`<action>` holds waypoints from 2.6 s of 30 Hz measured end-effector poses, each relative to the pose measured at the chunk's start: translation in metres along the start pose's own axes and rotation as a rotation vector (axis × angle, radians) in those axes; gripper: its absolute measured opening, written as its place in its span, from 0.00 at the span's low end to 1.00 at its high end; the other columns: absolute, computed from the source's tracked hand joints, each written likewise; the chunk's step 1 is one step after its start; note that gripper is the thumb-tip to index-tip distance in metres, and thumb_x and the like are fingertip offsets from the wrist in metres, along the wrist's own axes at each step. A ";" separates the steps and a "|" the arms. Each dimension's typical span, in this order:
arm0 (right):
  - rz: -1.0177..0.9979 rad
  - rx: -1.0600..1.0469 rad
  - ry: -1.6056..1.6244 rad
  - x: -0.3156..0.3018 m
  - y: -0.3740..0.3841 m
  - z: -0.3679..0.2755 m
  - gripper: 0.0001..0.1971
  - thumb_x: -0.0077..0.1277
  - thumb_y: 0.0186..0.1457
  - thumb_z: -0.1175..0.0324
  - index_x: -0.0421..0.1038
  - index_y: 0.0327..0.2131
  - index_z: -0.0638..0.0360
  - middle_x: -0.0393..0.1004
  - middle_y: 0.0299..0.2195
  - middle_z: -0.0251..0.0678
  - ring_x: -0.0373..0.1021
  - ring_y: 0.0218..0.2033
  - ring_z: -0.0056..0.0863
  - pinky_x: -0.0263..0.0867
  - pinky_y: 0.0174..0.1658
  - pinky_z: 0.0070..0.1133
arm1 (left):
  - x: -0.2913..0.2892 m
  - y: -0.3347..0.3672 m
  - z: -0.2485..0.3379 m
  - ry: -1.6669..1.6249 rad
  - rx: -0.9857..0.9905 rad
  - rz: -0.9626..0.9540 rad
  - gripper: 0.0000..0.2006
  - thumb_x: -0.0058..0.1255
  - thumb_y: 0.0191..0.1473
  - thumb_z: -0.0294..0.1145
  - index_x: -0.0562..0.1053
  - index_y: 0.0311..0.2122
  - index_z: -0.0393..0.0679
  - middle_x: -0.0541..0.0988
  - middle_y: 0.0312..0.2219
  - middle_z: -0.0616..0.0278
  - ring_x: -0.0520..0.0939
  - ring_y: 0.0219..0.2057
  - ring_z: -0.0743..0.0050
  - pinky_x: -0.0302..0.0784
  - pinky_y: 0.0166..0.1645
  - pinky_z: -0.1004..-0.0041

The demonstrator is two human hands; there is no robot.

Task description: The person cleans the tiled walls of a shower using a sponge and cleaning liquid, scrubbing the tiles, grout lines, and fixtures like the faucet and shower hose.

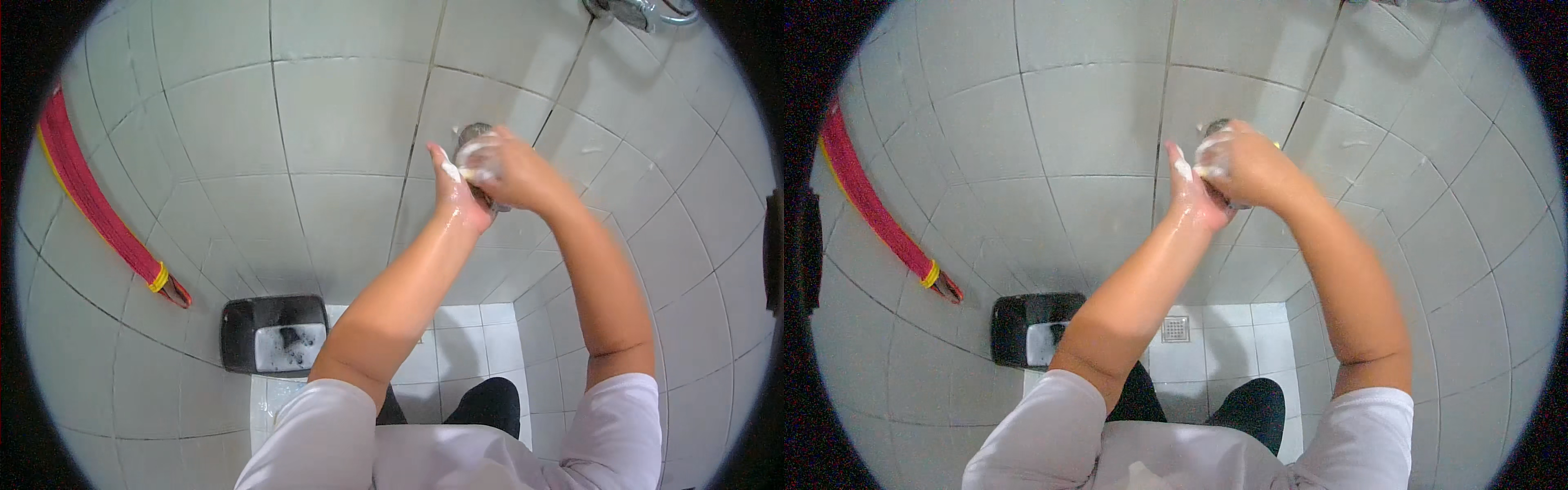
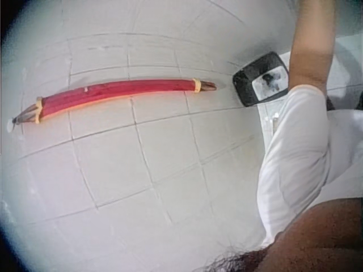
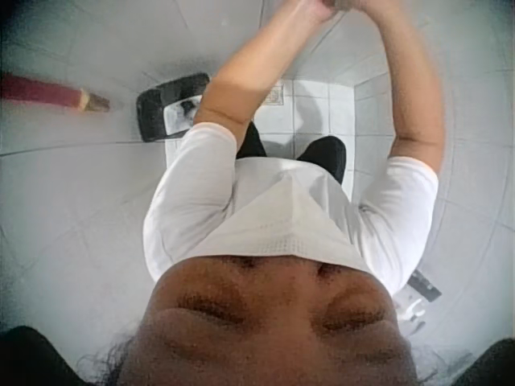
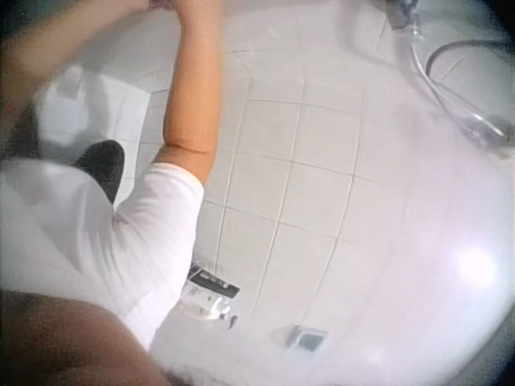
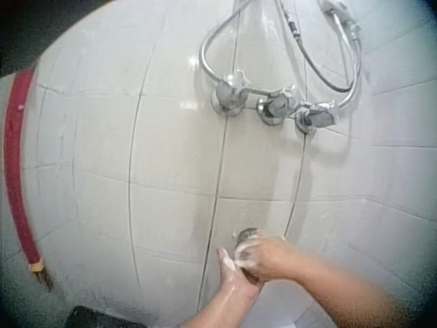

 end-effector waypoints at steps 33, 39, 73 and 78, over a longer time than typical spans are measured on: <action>0.869 0.774 1.168 0.143 -0.073 0.032 0.15 0.40 0.49 0.70 0.61 0.43 0.59 0.65 0.35 0.40 0.63 0.40 0.35 0.58 0.44 0.28 | 0.054 0.046 0.039 2.455 0.454 -0.414 0.15 0.41 0.46 0.38 0.71 0.40 0.48 0.68 0.45 0.61 0.62 0.48 0.60 0.54 0.53 0.65; 0.990 0.201 0.076 -0.008 -0.039 0.071 0.15 0.44 0.46 0.72 0.65 0.40 0.57 0.64 0.42 0.41 0.61 0.43 0.36 0.56 0.47 0.28 | 0.066 0.011 0.079 3.146 1.210 -0.625 0.46 0.62 0.26 0.43 0.52 0.55 0.55 0.50 0.56 0.68 0.50 0.57 0.68 0.44 0.56 0.50; 0.973 0.307 0.159 0.119 -0.003 -0.021 0.22 0.42 0.41 0.78 0.58 0.45 0.57 0.57 0.46 0.46 0.56 0.48 0.44 0.54 0.49 0.33 | 0.038 0.023 0.071 2.978 1.312 -0.486 0.38 0.52 0.37 0.34 0.50 0.56 0.55 0.45 0.57 0.66 0.43 0.59 0.63 0.35 0.57 0.48; 0.831 0.268 0.216 0.128 -0.014 -0.017 0.28 0.42 0.36 0.83 0.58 0.47 0.59 0.54 0.48 0.47 0.51 0.51 0.45 0.48 0.50 0.37 | 0.039 0.011 0.083 3.037 1.295 -0.624 0.35 0.50 0.38 0.33 0.51 0.55 0.54 0.48 0.57 0.67 0.47 0.58 0.67 0.38 0.58 0.52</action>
Point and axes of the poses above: each hand's wrist, its own y-axis towards the middle knuckle, its own x-axis out of the palm, z = x × y, the point moved 5 cm from there along y, towards the middle knuckle
